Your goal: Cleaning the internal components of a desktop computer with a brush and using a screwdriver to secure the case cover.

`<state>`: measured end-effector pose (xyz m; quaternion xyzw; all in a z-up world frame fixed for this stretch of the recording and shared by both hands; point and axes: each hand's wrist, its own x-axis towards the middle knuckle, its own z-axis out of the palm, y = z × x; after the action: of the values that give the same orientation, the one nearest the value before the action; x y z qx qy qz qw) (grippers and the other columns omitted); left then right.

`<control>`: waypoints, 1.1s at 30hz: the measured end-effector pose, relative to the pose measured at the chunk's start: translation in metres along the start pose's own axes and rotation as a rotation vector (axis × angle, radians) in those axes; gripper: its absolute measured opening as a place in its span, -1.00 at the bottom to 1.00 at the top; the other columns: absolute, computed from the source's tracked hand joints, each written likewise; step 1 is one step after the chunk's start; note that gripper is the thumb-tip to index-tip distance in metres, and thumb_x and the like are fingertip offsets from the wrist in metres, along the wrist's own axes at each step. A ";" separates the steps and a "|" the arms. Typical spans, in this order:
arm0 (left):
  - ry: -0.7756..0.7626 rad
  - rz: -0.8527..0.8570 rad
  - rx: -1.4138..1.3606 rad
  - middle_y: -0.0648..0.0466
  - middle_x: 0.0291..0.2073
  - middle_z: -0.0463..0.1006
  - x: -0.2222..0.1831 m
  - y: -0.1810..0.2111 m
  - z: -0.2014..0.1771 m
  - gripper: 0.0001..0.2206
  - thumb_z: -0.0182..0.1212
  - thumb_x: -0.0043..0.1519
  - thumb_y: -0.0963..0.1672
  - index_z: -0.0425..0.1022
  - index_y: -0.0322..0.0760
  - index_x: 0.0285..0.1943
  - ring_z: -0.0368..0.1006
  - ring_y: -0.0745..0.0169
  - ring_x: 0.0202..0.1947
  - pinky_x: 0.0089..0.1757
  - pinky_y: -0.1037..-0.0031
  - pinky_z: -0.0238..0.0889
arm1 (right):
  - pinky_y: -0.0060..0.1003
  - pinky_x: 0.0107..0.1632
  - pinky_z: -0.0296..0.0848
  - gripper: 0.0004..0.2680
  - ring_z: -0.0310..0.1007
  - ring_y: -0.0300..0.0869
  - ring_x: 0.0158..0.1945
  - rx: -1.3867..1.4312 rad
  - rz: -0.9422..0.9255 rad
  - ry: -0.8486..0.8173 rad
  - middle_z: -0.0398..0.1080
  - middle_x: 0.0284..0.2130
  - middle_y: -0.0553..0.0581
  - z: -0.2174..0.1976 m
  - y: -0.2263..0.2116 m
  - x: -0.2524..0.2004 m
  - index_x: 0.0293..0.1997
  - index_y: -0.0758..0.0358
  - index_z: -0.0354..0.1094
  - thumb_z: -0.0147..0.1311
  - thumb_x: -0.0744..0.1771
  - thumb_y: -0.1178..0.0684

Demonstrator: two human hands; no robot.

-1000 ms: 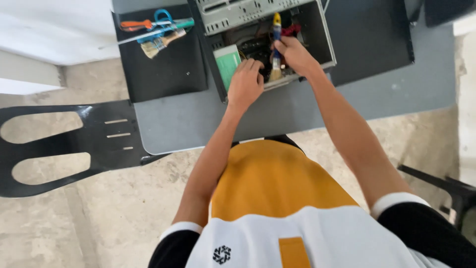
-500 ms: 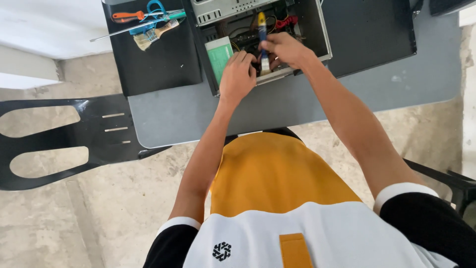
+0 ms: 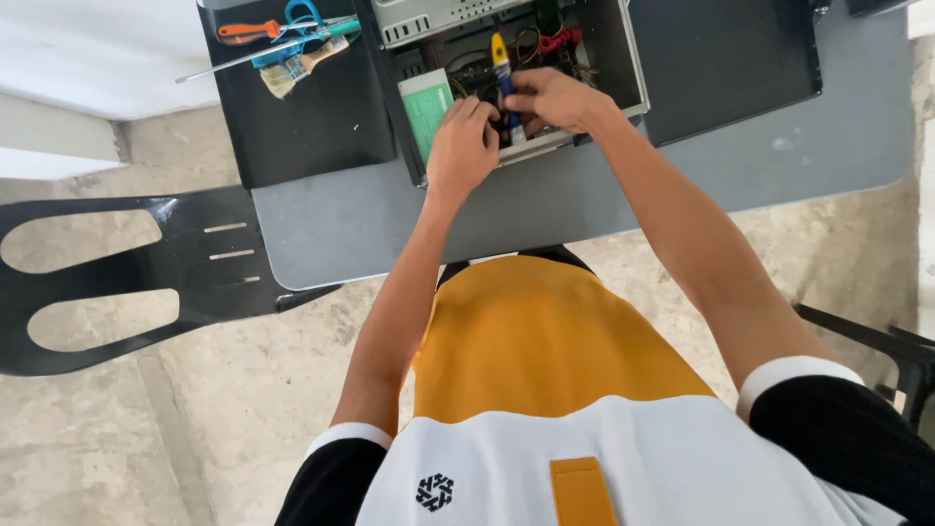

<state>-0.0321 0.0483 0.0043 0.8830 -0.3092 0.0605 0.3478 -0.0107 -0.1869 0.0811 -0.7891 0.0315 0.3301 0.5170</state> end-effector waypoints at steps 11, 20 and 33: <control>0.042 0.024 -0.036 -0.05 -0.05 0.64 -0.006 -0.002 -0.003 -0.88 0.26 0.53 -0.30 0.70 -0.34 0.10 0.60 -0.13 0.06 0.00 0.05 0.62 | 0.09 0.26 0.72 -0.89 0.48 0.02 0.09 0.193 -0.040 0.017 0.45 0.08 0.15 0.000 0.033 0.022 0.28 0.13 0.44 -0.01 0.69 0.02; 0.162 -0.010 -0.024 0.02 -0.12 0.69 -0.012 -0.003 0.001 -0.89 0.28 0.55 -0.25 0.73 -0.31 0.04 0.65 -0.02 -0.03 -0.18 0.17 0.60 | 0.20 0.44 0.82 -0.88 0.78 0.12 0.30 0.276 -0.009 0.045 0.60 0.14 0.25 0.008 0.022 0.022 0.29 0.23 0.47 0.06 0.64 0.06; -0.159 0.066 -0.134 0.00 0.00 0.81 0.004 0.005 -0.019 -0.65 0.37 0.54 -0.02 0.84 -0.33 0.32 0.74 0.00 -0.15 -0.23 0.12 0.63 | 0.07 0.40 0.73 -0.92 0.70 0.03 0.29 0.091 -0.639 1.261 0.68 0.22 0.18 0.047 0.046 -0.157 0.35 0.17 0.65 0.38 0.66 0.11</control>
<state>-0.0298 0.0558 0.0225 0.8493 -0.3678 -0.0190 0.3781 -0.1739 -0.2142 0.1200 -0.7782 0.1053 -0.3592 0.5043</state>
